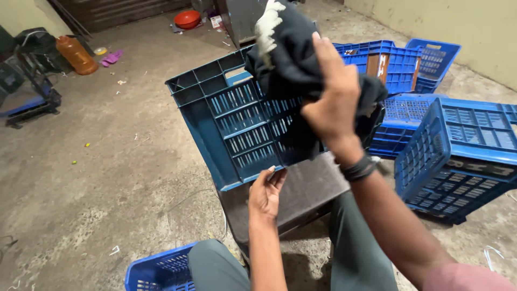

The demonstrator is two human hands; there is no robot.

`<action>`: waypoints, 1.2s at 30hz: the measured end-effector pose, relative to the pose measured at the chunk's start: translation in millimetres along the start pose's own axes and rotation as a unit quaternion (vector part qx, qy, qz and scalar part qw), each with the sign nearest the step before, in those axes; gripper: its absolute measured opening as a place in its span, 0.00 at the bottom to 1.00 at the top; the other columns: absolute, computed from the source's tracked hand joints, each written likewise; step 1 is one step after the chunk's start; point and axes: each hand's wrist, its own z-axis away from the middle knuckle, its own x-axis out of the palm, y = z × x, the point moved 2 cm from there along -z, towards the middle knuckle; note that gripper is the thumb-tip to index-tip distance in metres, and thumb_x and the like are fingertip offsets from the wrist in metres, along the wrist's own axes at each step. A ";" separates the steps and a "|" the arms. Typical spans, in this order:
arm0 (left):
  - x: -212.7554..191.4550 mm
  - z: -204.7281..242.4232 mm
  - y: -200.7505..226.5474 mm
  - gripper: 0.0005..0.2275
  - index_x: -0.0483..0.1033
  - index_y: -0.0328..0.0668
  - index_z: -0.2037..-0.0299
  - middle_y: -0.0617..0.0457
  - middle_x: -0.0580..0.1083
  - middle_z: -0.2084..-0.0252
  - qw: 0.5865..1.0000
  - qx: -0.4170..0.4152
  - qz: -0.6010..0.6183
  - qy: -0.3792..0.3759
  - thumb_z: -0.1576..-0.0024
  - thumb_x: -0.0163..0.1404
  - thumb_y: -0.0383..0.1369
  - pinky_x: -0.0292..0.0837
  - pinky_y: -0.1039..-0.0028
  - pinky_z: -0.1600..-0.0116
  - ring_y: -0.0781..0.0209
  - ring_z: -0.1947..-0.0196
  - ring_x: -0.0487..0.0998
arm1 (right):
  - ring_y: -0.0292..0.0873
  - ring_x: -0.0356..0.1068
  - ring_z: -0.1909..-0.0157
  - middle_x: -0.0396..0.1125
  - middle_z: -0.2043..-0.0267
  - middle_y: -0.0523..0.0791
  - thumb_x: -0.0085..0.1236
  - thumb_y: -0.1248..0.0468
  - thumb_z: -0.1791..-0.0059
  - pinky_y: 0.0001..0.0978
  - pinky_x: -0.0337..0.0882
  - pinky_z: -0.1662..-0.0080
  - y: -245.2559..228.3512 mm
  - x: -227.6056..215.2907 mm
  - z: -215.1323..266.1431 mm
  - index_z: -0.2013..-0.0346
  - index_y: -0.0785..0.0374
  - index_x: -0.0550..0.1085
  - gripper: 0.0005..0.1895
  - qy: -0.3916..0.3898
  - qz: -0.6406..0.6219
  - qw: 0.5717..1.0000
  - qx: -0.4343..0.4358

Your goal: The person wipes the exterior surfaces of blue plastic crates using a dark cloth. They rotate and flip each crate to clean multiple sides, then place the cleaned crate aside and pick up another crate to continue wiping.

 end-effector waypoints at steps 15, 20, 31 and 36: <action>-4.2 27.3 -31.6 0.21 0.73 0.33 0.43 0.47 0.80 0.46 0.995 0.083 0.040 -0.034 0.45 0.48 0.36 0.77 0.64 0.41 0.52 0.47 0.82 | 0.53 0.68 0.49 0.69 0.35 0.48 0.56 0.78 0.68 0.38 0.65 0.48 -21.0 -23.2 106.7 0.39 0.57 0.74 0.42 -0.163 -0.074 0.983 -0.044; -3.7 23.2 -47.5 0.09 0.76 0.26 0.60 0.45 0.79 0.61 0.989 0.001 -0.060 0.134 0.50 0.55 0.19 0.77 0.57 0.44 0.51 0.57 0.80 | 0.56 0.66 0.45 0.67 0.33 0.55 0.53 0.78 0.60 0.41 0.62 0.41 4.9 -31.6 37.4 0.35 0.66 0.73 0.36 0.010 0.014 0.999 -0.036; 27.0 58.7 -12.3 0.19 0.69 0.45 0.38 0.56 0.75 0.40 0.999 -0.008 -0.015 0.031 0.40 0.45 0.33 0.75 0.69 0.41 0.63 0.44 0.79 | 0.43 0.65 0.57 0.68 0.33 0.46 0.57 0.71 0.59 0.33 0.64 0.46 -63.4 2.8 108.9 0.42 0.53 0.79 0.30 -0.075 -0.070 0.988 -0.117; 1.8 47.5 -19.9 0.18 0.69 0.42 0.39 0.53 0.75 0.42 0.998 -0.016 -0.052 0.029 0.40 0.46 0.31 0.77 0.70 0.43 0.59 0.45 0.79 | 0.43 0.62 0.61 0.69 0.35 0.46 0.64 0.68 0.62 0.35 0.62 0.51 -42.8 -17.8 111.4 0.46 0.53 0.80 0.28 -0.141 -0.103 0.976 -0.132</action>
